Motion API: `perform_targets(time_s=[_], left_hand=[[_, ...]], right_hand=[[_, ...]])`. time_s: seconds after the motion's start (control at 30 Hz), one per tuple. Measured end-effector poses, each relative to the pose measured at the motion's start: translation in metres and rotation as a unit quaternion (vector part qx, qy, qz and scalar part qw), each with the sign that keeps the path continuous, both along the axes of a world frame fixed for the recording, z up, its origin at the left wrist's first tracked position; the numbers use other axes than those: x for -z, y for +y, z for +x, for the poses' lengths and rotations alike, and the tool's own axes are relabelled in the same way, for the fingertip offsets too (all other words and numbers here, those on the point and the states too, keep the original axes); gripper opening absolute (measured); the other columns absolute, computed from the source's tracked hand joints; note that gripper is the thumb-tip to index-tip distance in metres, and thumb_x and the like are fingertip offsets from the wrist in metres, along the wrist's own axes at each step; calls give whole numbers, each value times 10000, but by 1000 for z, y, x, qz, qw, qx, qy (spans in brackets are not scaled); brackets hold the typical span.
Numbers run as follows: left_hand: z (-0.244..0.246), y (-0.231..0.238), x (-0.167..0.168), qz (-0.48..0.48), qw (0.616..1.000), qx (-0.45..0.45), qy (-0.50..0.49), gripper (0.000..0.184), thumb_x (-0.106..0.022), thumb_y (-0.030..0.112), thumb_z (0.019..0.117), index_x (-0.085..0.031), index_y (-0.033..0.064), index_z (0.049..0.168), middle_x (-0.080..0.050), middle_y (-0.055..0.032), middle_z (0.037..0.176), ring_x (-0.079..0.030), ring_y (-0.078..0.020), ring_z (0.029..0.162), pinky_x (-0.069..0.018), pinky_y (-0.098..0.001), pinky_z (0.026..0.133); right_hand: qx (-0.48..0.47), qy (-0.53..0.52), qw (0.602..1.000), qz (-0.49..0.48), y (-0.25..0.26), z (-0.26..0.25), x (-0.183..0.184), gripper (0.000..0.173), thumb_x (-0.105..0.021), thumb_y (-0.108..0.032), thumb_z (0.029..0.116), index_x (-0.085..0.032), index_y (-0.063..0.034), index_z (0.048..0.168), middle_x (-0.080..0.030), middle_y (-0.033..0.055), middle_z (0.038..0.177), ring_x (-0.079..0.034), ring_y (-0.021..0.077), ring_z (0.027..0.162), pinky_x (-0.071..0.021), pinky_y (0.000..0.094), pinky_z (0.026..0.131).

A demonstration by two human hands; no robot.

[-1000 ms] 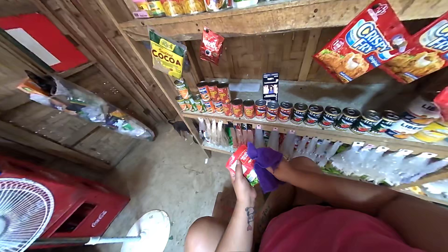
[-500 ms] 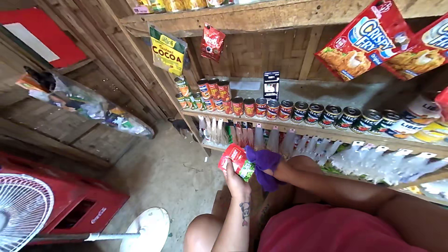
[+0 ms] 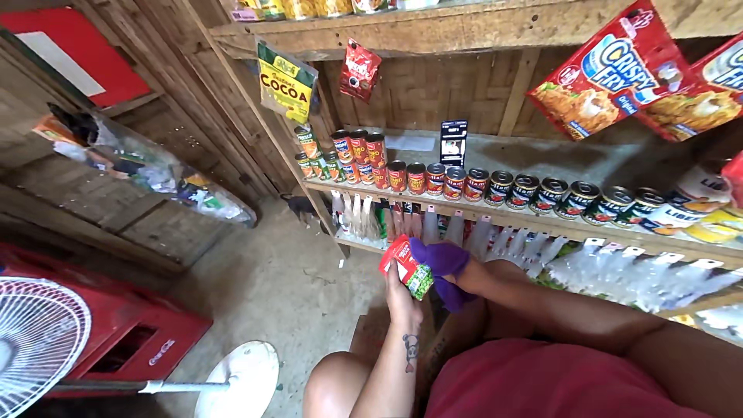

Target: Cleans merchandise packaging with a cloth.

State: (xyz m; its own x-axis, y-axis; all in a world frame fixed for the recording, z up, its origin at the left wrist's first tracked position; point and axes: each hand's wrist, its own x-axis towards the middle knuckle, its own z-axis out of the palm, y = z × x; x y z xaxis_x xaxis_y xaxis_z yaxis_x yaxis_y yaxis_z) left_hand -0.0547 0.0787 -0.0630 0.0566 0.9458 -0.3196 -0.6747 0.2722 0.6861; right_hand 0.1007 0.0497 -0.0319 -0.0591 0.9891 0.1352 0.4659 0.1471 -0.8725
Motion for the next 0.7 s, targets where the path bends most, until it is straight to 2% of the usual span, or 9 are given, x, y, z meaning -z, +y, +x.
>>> perform_targets(time_s=[0.1, 0.2, 0.27, 0.33, 0.37, 0.4, 0.47, 0.57, 0.7], left_hand=[[3, 1, 6, -20, 998, 36, 48, 453, -336, 392, 1110, -460, 75, 1409, -685, -162, 1082, -699, -231, 862, -590, -371, 681], [2, -4, 2, -36, 996, 68, 45, 545, -320, 381, 1115, -230, 142, 1597, -418, -151, 1546, -574, -281, 1253, -522, -448, 968], [3, -9, -4, -29, 994, 96, 40, 557, -269, 400, 1117, -215, 131, 1601, -306, -137, 1622, -487, -284, 1358, -467, -473, 1040], [5, -11, -6, -21, 992, 115, 43, 534, -224, 414, 1115, -365, 90, 1515, -489, -126, 1457, -565, -242, 1223, -493, -443, 980], [8, -12, -4, -24, 993, 107, 40, 510, -208, 410, 1115, -469, 74, 1397, -593, -106, 1265, -610, -216, 1083, -518, -414, 904], [10, -12, -1, -29, 995, 95, 31, 501, -194, 408, 1115, -531, 72, 1269, -647, -83, 1102, -640, -191, 977, -539, -380, 841], [12, -14, 1, -24, 996, 82, -3, 516, -167, 425, 1113, -560, 91, 1142, -667, -51, 927, -662, -161, 862, -560, -345, 765], [13, -16, 3, -1, 994, 81, -78, 513, -173, 446, 1106, -575, 129, 1067, -666, -12, 834, -670, -109, 773, -575, -295, 694], [10, -14, -1, 45, 986, 87, -136, 531, -174, 442, 1102, -601, 127, 1074, -701, -2, 861, -692, -85, 802, -589, -268, 725]], right_hand=[[-11, -28, 999, 18, 13, 14, -6, 571, -754, -205, 878, -570, 12, 1373, -672, 137, 1273, -620, 129, 1205, -475, 299, 1080], [-17, -113, 993, 4, 21, 27, -14, 597, -754, -208, 872, -558, -73, 1421, -662, 155, 1302, -623, 245, 1228, -477, 446, 1086], [-49, -185, 981, 33, 18, 29, -19, 596, -740, -173, 877, -559, -103, 1441, -641, 173, 1348, -619, 335, 1242, -477, 550, 1058], [-100, -233, 962, 101, 13, 25, -14, 551, -735, -123, 860, -597, -95, 1394, -665, 197, 1296, -660, 387, 1164, -528, 600, 953], [-129, -249, 952, 120, 11, 22, -11, 548, -737, -97, 848, -603, -95, 1380, -673, 201, 1270, -669, 396, 1138, -539, 604, 920], [-157, -262, 944, 126, 9, 19, -9, 562, -744, -69, 833, -604, -96, 1376, -674, 207, 1256, -669, 406, 1129, -541, 608, 908], [-196, -282, 928, 144, 3, 10, -4, 586, -771, -22, 783, -620, -94, 1344, -690, 218, 1181, -689, 419, 1046, -559, 609, 837], [-229, -283, 915, 173, -3, 0, 2, 604, -787, 13, 728, -643, -102, 1304, -690, 226, 1034, -699, 419, 894, -569, 592, 721], [-264, -228, 912, 216, -5, -2, 2, 565, -793, -26, 740, -651, -96, 1283, -707, 206, 1057, -712, 392, 915, -582, 572, 735]])
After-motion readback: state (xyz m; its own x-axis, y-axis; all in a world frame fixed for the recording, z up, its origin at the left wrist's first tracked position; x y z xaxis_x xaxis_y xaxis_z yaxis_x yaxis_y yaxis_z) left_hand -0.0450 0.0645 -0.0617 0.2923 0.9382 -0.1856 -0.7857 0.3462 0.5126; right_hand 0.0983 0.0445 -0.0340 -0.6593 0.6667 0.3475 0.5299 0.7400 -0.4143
